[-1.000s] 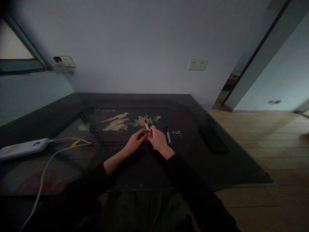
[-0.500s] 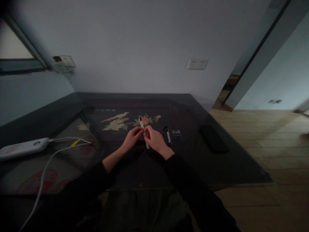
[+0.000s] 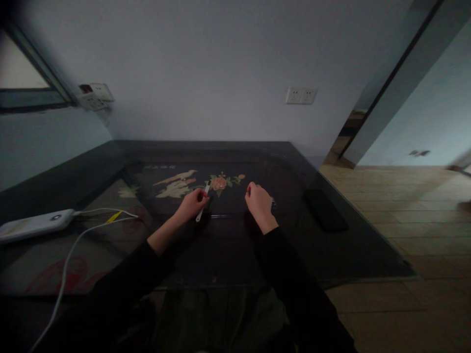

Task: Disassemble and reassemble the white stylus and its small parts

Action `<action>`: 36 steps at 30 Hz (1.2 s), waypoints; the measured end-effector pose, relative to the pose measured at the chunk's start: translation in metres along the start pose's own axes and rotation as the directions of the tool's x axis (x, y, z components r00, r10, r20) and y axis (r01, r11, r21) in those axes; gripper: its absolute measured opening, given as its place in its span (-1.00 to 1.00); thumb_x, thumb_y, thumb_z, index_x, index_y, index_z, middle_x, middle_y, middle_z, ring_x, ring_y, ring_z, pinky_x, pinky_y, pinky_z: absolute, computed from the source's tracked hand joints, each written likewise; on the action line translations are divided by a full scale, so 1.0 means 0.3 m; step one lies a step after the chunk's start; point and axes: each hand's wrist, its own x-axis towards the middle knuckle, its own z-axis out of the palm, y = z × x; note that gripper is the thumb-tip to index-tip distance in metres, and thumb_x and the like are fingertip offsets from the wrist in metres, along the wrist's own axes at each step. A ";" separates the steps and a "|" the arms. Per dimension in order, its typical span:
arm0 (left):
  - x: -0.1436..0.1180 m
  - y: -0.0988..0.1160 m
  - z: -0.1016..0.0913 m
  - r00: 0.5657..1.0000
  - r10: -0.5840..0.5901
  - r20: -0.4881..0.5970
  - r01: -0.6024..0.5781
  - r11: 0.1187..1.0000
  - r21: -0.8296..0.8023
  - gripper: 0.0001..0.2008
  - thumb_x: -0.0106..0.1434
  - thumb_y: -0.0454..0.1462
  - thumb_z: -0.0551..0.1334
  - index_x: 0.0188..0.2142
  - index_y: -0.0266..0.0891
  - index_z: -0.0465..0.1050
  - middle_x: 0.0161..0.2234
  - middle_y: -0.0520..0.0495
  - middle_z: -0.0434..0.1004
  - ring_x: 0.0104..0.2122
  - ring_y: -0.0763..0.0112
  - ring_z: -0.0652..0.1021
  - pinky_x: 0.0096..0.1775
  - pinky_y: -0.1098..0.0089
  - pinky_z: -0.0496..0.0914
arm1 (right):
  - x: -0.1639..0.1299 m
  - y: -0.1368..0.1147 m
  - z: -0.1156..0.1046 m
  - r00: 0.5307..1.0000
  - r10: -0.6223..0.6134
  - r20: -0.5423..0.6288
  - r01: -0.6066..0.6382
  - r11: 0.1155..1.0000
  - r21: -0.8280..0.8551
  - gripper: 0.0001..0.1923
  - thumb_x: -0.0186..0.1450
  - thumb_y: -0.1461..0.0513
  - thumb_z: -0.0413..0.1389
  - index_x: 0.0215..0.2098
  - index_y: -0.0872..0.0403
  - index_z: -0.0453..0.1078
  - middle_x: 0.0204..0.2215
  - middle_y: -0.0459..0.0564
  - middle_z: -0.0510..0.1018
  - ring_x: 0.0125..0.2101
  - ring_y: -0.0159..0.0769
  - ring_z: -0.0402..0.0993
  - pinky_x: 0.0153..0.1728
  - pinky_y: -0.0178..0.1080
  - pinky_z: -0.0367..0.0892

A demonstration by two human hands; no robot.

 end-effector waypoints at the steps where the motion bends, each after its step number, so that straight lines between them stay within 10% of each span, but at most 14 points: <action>1: 0.001 -0.004 -0.006 1.000 -0.008 -0.003 0.008 0.999 0.040 -0.94 0.17 -0.31 0.17 -0.33 -0.24 0.37 -0.46 0.00 0.44 -0.44 0.40 0.44 -0.36 0.42 0.25 | 0.004 0.011 -0.004 0.999 0.025 0.031 -0.024 0.999 -0.025 -0.89 0.29 0.24 0.03 -0.22 0.03 0.36 -0.25 0.03 0.52 -0.28 -0.22 0.46 -0.40 -0.29 0.18; 17: -0.007 -0.024 -0.033 0.979 -0.132 0.157 0.067 0.929 0.363 -0.79 0.22 -0.28 0.11 -0.15 -0.23 0.36 -0.23 -0.21 0.55 -0.22 0.20 0.56 -0.21 0.32 0.36 | -0.001 0.045 -0.008 0.921 0.139 0.364 -0.066 0.976 -0.206 -0.68 0.27 0.28 0.04 0.00 0.17 0.23 -0.12 0.29 0.52 -0.07 0.01 0.48 -0.20 -0.10 0.31; 36: -0.026 -0.003 -0.061 0.972 -0.170 0.160 0.076 0.878 0.473 -0.72 0.26 -0.18 0.05 -0.06 -0.18 0.28 -0.21 -0.25 0.55 -0.21 0.08 0.57 -0.24 0.23 0.38 | -0.070 -0.214 0.071 0.956 -0.151 0.252 0.161 0.987 -0.020 -0.77 0.28 0.21 0.01 -0.09 0.05 0.25 -0.26 0.10 0.58 -0.25 -0.09 0.55 -0.34 -0.21 0.29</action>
